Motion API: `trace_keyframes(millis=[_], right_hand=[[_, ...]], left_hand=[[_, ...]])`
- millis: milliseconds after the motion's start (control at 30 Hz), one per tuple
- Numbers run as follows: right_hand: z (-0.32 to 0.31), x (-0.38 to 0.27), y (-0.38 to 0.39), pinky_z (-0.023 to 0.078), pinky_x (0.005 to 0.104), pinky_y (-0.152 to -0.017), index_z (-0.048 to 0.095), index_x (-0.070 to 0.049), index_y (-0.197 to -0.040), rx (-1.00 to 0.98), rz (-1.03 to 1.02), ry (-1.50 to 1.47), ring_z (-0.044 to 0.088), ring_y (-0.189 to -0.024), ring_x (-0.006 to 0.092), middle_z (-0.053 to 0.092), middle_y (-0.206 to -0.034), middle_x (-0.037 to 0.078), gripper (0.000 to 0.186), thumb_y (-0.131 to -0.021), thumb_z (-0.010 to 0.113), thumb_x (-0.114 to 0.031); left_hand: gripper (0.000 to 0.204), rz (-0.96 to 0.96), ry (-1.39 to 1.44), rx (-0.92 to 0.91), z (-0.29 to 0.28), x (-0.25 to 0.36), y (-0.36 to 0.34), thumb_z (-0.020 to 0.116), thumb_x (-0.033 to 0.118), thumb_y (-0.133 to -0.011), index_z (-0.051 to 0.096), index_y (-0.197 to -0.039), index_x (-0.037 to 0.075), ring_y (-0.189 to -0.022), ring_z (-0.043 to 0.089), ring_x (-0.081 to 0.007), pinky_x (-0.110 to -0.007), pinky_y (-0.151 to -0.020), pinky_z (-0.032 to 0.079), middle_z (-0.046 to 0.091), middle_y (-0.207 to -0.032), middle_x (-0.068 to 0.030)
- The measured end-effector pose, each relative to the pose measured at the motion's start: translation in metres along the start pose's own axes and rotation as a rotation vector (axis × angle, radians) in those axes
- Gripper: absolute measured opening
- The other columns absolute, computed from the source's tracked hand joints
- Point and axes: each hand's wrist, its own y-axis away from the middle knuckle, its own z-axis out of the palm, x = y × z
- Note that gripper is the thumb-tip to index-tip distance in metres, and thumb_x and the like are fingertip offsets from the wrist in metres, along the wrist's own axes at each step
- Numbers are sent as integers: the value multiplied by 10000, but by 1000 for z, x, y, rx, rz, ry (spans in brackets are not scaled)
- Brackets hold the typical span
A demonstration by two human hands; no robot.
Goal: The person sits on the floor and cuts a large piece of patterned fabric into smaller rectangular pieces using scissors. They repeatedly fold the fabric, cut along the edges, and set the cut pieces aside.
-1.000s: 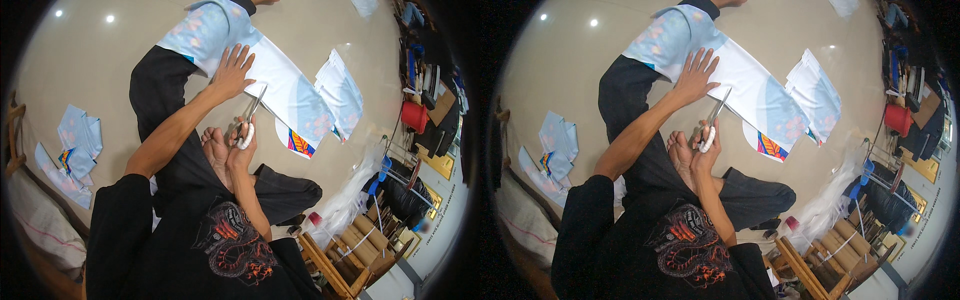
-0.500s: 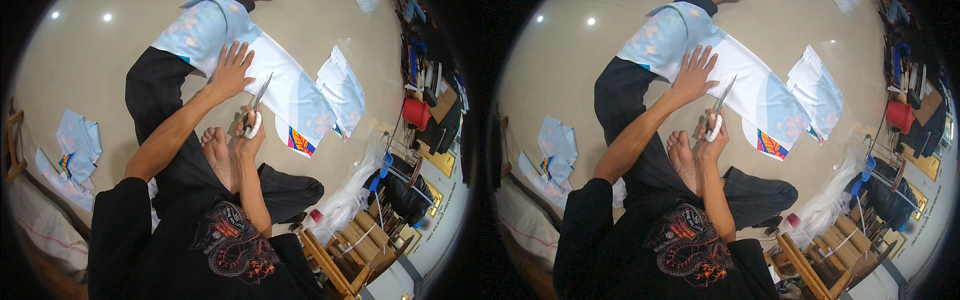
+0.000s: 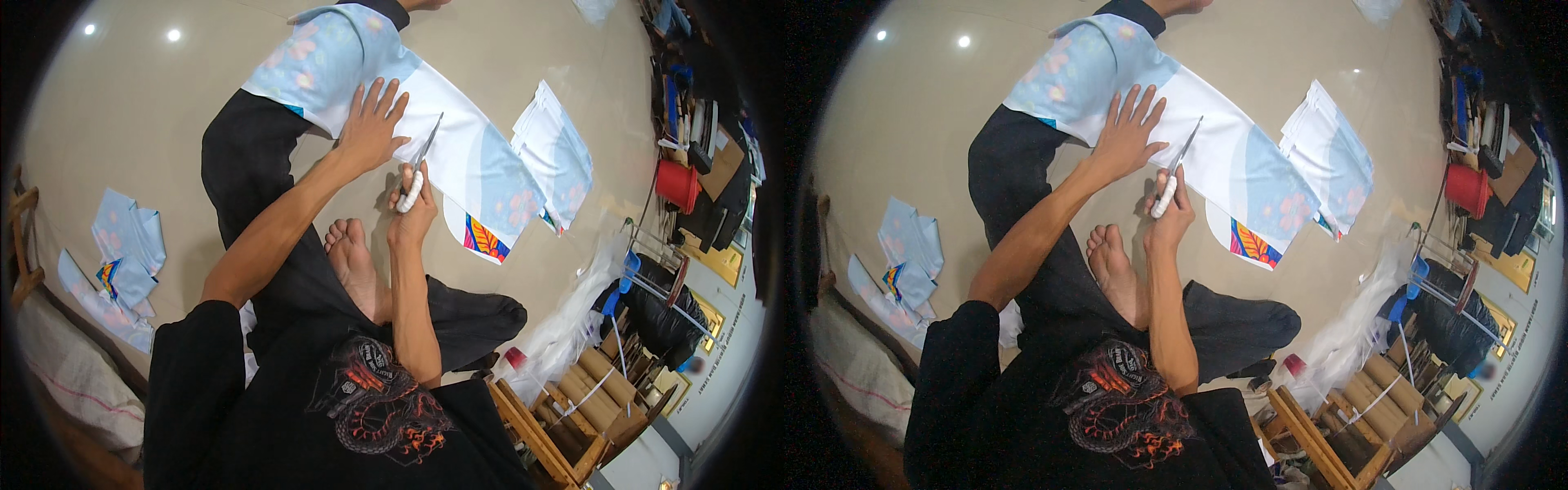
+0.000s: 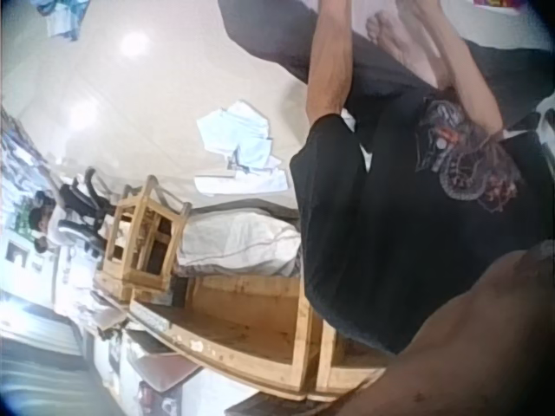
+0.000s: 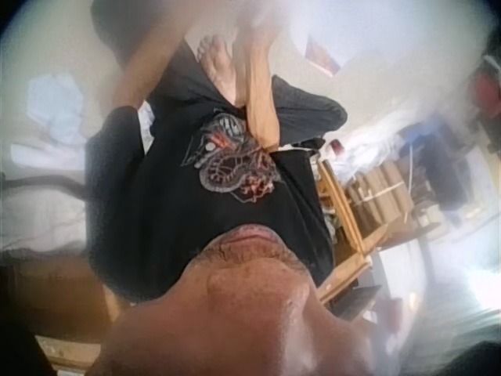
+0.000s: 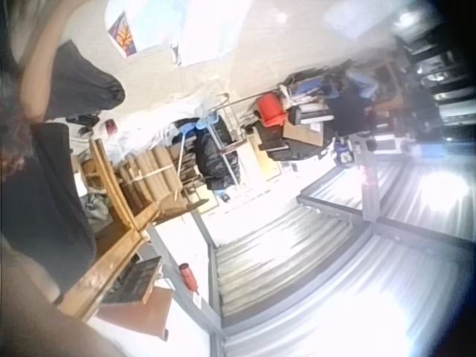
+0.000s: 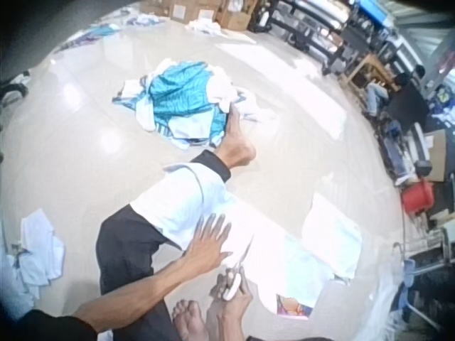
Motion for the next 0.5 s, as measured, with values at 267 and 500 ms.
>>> trace_keyframes(millis=[267,500], right_hand=[[7,-17,-24,421,249,-537,499,-9,-1529,-61,-37,-64,546,-627,128,730,-1125,85,622,-970,743,-133],[10,-14,-42,410,246,-539,520,-24,-1517,-8,-21,2,547,-614,125,730,-1097,75,625,-947,756,-125]], left_hand=[[823,0,1,21,2,-3,-2,643,481,-981,336,-1617,57,-1582,147,-426,-624,-1263,127,209,-1712,-202],[839,-16,-17,-8,-1,-2,0,623,511,-986,316,-1630,70,-1588,139,-416,-609,-1268,127,199,-1718,-196]])
